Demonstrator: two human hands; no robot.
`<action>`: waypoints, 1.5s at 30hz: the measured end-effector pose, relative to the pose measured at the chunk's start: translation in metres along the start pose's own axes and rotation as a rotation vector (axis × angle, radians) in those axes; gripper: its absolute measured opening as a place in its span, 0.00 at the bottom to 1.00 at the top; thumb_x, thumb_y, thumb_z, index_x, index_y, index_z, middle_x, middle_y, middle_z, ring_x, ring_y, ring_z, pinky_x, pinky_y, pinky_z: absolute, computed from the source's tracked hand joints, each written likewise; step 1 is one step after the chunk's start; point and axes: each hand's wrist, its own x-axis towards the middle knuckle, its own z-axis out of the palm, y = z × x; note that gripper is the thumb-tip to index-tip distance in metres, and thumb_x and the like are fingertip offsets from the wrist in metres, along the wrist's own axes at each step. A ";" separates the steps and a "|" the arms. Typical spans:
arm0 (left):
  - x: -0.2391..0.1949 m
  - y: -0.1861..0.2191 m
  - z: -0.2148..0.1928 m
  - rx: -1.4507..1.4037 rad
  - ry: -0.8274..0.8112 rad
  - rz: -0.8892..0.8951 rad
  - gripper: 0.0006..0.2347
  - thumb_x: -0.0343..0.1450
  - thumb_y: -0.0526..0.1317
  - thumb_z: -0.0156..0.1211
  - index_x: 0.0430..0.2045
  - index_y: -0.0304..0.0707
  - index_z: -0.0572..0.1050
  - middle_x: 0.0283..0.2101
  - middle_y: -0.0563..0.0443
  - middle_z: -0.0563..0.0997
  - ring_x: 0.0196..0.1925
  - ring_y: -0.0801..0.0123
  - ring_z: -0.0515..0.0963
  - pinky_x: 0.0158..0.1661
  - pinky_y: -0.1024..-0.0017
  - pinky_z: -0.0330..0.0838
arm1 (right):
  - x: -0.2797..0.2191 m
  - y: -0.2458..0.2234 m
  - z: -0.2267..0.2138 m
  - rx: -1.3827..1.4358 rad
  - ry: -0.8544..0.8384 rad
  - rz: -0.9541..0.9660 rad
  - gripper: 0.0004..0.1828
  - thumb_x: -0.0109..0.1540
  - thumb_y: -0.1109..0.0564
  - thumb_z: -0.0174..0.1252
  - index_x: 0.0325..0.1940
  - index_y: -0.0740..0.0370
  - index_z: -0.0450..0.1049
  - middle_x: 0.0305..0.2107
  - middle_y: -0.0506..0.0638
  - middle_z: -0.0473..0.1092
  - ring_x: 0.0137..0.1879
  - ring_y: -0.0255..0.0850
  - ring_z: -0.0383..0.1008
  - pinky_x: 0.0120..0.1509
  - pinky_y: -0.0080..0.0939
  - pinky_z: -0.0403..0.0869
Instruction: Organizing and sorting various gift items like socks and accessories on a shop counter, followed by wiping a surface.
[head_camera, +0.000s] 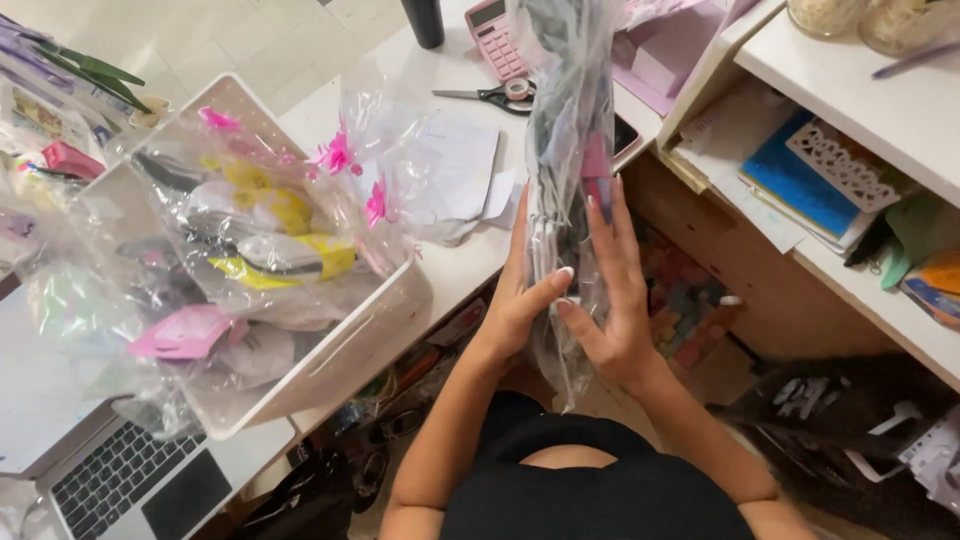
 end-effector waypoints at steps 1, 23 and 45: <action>0.010 -0.002 -0.004 -0.003 0.001 -0.002 0.45 0.71 0.51 0.61 0.77 0.42 0.34 0.79 0.28 0.40 0.80 0.43 0.42 0.75 0.47 0.38 | 0.007 0.010 0.004 -0.002 -0.002 0.002 0.45 0.67 0.40 0.56 0.81 0.64 0.49 0.79 0.66 0.37 0.84 0.57 0.38 0.85 0.58 0.43; 0.103 -0.123 -0.120 -0.953 0.591 -0.112 0.25 0.72 0.53 0.55 0.53 0.28 0.76 0.47 0.34 0.84 0.44 0.56 0.86 0.45 0.58 0.82 | 0.125 0.159 0.065 -0.200 -0.223 -0.134 0.29 0.67 0.38 0.52 0.67 0.53 0.74 0.69 0.60 0.62 0.74 0.70 0.58 0.77 0.66 0.56; 0.106 -0.096 -0.140 1.226 1.018 -0.294 0.34 0.71 0.40 0.63 0.74 0.39 0.56 0.67 0.28 0.68 0.67 0.35 0.70 0.65 0.43 0.63 | 0.146 0.250 0.090 -0.312 -0.732 0.145 0.47 0.60 0.34 0.64 0.79 0.48 0.58 0.77 0.63 0.43 0.79 0.77 0.34 0.72 0.86 0.43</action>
